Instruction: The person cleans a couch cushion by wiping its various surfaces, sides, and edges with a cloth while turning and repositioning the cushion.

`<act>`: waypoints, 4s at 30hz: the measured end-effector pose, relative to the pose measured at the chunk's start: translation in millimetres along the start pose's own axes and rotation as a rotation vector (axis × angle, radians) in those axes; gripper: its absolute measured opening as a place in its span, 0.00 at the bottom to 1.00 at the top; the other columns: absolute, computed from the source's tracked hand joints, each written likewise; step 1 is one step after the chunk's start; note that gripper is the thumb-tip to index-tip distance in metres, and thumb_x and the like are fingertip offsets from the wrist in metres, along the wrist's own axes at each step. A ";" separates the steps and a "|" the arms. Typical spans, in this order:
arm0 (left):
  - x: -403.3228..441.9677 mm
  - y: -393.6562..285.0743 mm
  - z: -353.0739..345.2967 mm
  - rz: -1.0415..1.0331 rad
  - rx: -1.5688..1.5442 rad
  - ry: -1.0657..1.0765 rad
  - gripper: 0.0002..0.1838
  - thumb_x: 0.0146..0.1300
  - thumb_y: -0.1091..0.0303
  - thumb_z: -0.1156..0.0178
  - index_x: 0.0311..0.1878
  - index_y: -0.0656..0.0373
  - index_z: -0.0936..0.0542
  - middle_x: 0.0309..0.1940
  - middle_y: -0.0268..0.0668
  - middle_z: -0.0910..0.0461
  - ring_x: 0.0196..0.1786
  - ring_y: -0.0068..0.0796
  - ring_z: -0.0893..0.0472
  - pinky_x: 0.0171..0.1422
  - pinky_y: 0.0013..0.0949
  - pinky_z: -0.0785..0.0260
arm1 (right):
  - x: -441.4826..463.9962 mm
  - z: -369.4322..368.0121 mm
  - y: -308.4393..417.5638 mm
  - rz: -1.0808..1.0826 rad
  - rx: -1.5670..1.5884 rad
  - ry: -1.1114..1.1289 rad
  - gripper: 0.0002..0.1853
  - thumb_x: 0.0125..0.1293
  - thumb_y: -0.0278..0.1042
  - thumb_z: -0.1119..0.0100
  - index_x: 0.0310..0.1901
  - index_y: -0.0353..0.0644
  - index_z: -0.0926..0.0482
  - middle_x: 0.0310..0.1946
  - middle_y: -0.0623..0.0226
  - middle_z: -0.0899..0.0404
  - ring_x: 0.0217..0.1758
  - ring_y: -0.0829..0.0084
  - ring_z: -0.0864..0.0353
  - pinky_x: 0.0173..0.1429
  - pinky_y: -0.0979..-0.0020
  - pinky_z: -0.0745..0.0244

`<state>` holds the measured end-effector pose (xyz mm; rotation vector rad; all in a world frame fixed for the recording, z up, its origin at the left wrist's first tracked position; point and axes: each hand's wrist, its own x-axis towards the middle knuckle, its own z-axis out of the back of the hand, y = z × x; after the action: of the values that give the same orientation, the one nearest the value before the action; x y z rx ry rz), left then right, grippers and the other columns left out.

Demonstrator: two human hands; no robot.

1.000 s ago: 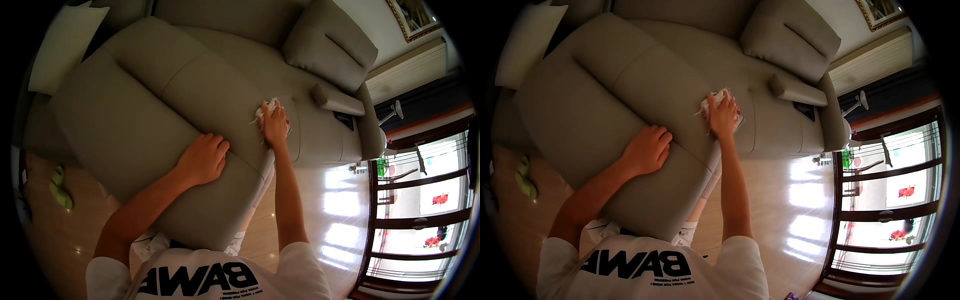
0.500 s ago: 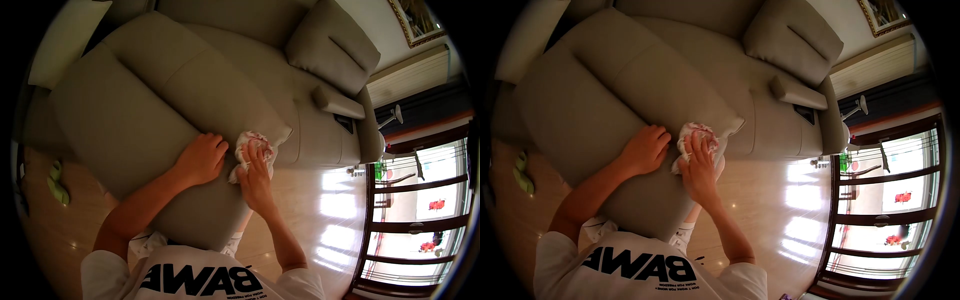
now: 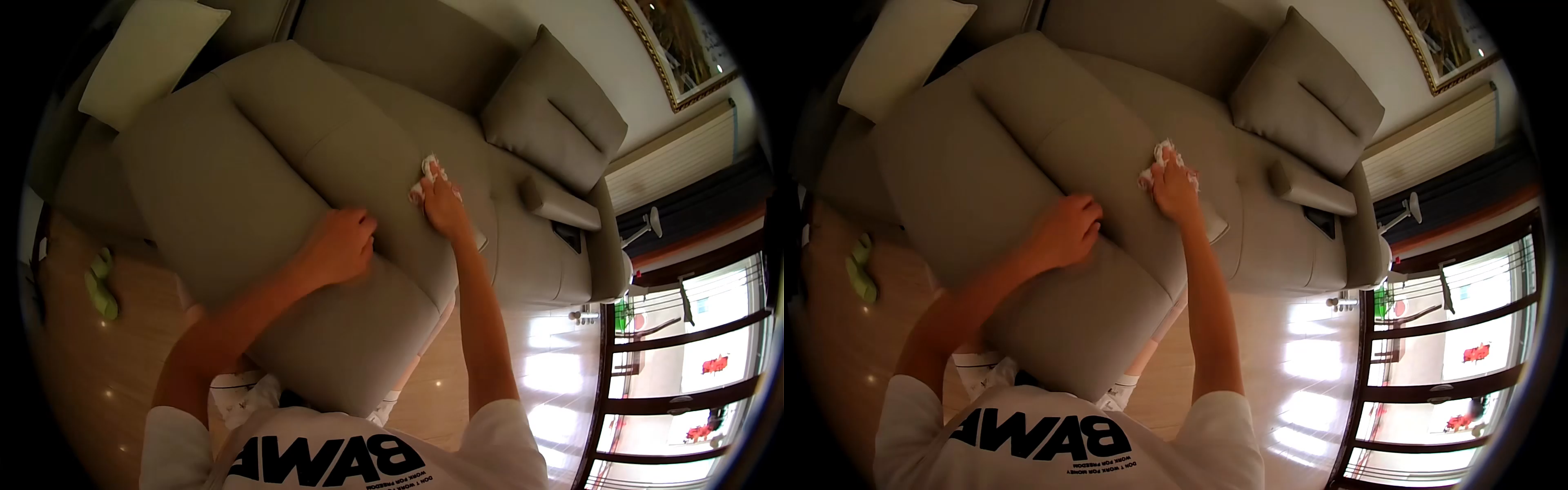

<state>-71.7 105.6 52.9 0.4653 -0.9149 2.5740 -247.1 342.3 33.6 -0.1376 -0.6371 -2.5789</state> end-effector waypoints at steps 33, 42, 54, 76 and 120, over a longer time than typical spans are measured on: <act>47.3 138.8 55.1 0.440 0.091 -0.209 0.27 0.75 0.75 0.52 0.76 0.57 0.31 0.81 0.48 0.39 0.83 0.52 0.40 0.83 0.48 0.40 | -89.2 56.3 90.0 0.567 -0.441 0.567 0.32 0.77 0.46 0.46 0.80 0.53 0.34 0.84 0.70 0.43 0.87 0.58 0.48 0.86 0.44 0.55; 60.3 156.7 48.5 0.467 -0.363 -0.753 0.20 0.77 0.71 0.53 0.66 0.67 0.24 0.68 0.53 0.25 0.72 0.52 0.27 0.77 0.48 0.36 | 9.3 -36.7 143.1 0.761 -0.600 0.285 0.35 0.73 0.43 0.41 0.80 0.55 0.35 0.83 0.73 0.41 0.87 0.62 0.48 0.86 0.41 0.56; 49.1 162.6 46.4 0.429 -0.309 -0.655 0.20 0.80 0.68 0.55 0.66 0.67 0.23 0.65 0.52 0.22 0.69 0.52 0.24 0.75 0.47 0.34 | 24.2 -31.5 148.9 0.828 -0.489 0.288 0.29 0.64 0.40 0.38 0.69 0.51 0.22 0.78 0.76 0.33 0.85 0.64 0.43 0.86 0.41 0.55; 57.2 150.6 41.8 0.486 -0.335 -0.643 0.28 0.83 0.55 0.54 0.72 0.68 0.26 0.70 0.52 0.23 0.74 0.49 0.26 0.79 0.42 0.38 | 128.6 -101.7 165.7 0.380 -0.318 -0.109 0.38 0.75 0.60 0.47 0.82 0.58 0.40 0.84 0.60 0.44 0.87 0.48 0.49 0.83 0.28 0.63; 24.4 138.4 55.2 0.349 0.260 -0.076 0.33 0.75 0.61 0.42 0.79 0.63 0.34 0.82 0.50 0.38 0.83 0.50 0.38 0.86 0.50 0.48 | 34.5 -88.8 -168.0 -0.157 0.385 0.259 0.32 0.83 0.65 0.67 0.76 0.57 0.30 0.57 0.54 0.15 0.56 0.52 0.17 0.61 0.52 0.25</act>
<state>-144.4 -24.7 30.2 0.5163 -0.7420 3.0339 -355.5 417.3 -107.6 0.3792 -1.0597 -2.5026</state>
